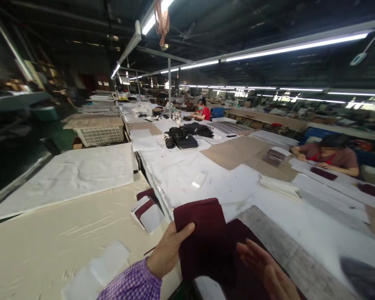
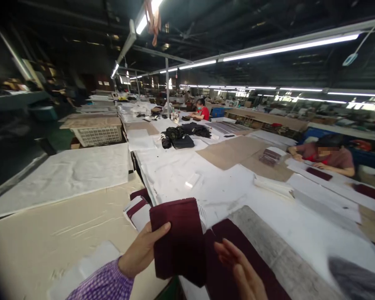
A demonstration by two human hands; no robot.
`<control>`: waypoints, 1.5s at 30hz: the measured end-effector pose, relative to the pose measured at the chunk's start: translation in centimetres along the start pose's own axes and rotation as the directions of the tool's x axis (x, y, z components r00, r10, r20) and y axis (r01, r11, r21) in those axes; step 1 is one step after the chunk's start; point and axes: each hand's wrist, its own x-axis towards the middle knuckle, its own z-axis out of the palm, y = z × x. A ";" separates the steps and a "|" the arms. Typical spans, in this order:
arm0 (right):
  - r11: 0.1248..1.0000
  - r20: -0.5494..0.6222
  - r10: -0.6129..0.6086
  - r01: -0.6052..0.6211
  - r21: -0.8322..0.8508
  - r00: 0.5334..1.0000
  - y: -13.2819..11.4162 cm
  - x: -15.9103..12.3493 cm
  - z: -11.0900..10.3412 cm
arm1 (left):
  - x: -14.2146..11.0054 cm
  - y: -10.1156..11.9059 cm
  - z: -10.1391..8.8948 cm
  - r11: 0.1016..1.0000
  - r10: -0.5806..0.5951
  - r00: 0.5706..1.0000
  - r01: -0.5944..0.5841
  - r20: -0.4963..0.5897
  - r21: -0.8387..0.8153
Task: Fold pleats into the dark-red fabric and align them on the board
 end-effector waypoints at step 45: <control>0.824 0.263 0.076 -0.210 0.527 0.962 -16.5 7.5 13.6 | -5.8 6.9 -6.3 0.980 -0.041 0.990 0.014 -0.133 -0.200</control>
